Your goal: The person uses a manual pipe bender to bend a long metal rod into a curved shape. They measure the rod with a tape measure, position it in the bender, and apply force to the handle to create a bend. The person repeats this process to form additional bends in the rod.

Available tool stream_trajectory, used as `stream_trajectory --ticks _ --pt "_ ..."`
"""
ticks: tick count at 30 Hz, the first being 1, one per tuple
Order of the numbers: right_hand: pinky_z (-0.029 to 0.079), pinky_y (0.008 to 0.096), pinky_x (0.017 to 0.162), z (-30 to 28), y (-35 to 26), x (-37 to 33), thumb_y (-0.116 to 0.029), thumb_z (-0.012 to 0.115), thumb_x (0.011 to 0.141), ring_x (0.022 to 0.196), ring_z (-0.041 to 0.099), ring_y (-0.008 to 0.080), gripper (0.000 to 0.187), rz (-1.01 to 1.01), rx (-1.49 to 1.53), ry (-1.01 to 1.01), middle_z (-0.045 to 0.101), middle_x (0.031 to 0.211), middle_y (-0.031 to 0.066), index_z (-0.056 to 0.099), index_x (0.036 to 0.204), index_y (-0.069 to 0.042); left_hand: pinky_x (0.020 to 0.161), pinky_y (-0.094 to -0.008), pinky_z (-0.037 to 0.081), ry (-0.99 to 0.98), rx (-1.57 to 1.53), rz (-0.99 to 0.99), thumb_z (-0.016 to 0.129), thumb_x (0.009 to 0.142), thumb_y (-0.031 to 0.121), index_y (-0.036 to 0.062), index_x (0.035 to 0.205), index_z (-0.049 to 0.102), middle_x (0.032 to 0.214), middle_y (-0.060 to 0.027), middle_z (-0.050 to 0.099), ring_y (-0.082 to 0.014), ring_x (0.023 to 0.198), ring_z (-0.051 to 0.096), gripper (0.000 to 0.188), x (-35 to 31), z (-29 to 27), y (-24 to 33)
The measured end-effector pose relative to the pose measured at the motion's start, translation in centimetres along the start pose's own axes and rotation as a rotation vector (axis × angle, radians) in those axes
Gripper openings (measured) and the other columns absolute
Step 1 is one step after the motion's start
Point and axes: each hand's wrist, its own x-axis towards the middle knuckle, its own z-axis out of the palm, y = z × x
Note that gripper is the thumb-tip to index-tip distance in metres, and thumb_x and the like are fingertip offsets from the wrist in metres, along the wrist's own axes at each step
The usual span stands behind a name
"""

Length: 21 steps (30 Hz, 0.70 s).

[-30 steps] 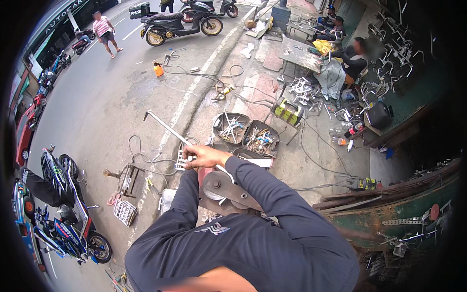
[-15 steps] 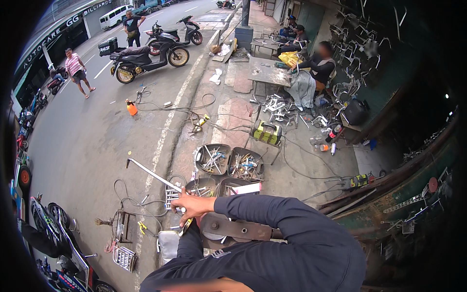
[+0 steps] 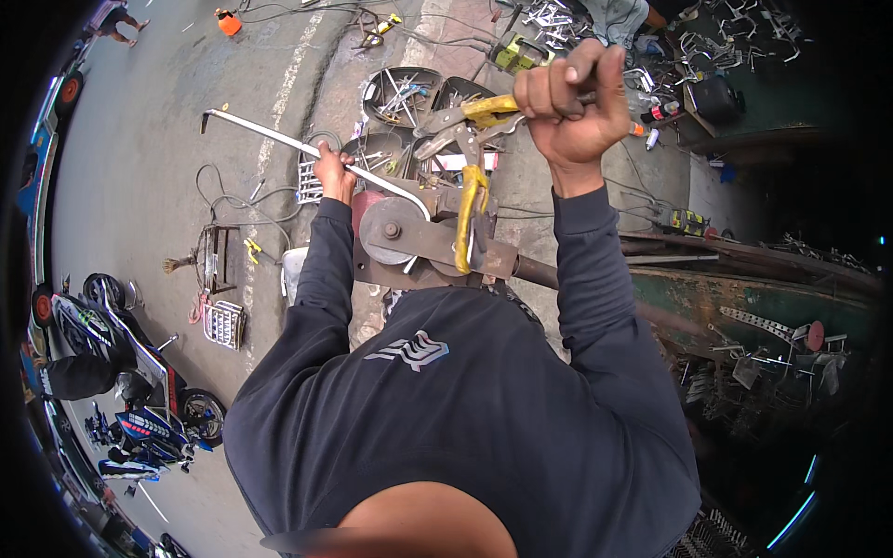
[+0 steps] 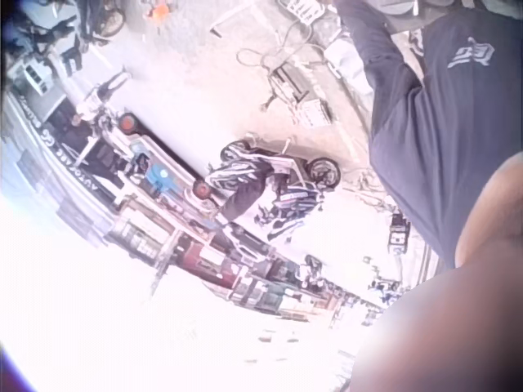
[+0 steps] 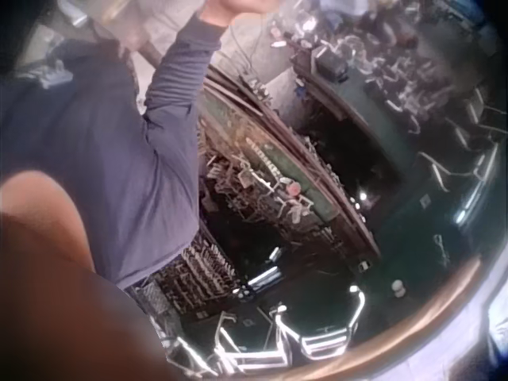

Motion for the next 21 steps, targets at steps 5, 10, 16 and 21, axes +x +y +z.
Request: stream_trajectory --ticks 5,10,16,21 --pt "0.027 0.0233 0.042 1.5 -10.7 -7.4 -0.053 0.029 0.111 0.039 0.028 0.0046 0.055 0.261 -0.022 -0.013 0.029 0.051 -0.0097 0.053 0.089 -0.008 0.037 -0.0327 0.035 0.099 0.044 0.104 0.056 0.103 0.028 0.0073 0.085 0.040 0.057 -0.0032 0.042 -0.0149 0.040 0.038 0.032 -2.3 1.2 1.1" --pt "0.022 0.0236 0.036 1.8 -14.0 -23.8 -0.067 0.044 0.103 0.037 0.028 0.0037 0.075 1.110 -0.646 0.561 0.035 0.050 -0.0053 0.059 0.080 0.003 0.039 -0.0313 0.033 0.140 -0.024 0.102 0.054 0.102 0.026 0.0108 0.086 0.039 0.058 -0.0004 0.038 -0.0121 0.043 0.038 0.027 -2.6 0.2 2.6" --pt "0.028 0.0237 0.039 -0.8 -7.8 -40.9 -0.083 0.056 0.086 0.038 0.028 0.0027 0.090 1.155 -0.274 1.332 0.031 0.056 -0.0093 0.060 0.123 -0.001 0.040 -0.0329 0.034 0.165 0.017 0.170 0.055 0.101 0.027 0.0079 0.079 0.039 0.057 -0.0020 0.039 -0.0151 0.044 0.039 0.033 -2.0 0.2 1.8" --pt "0.032 0.0277 0.045 -5.8 -0.8 -42.9 -0.067 0.070 0.089 0.041 0.035 0.0089 0.053 0.485 -0.071 1.455 0.037 0.057 -0.0054 0.050 0.086 -0.018 0.038 -0.0349 0.035 0.168 -0.039 0.162 0.054 0.102 0.032 0.0091 0.072 0.038 0.057 -0.0052 0.043 -0.0174 0.043 0.040 0.041 -0.9 -0.2 1.7"
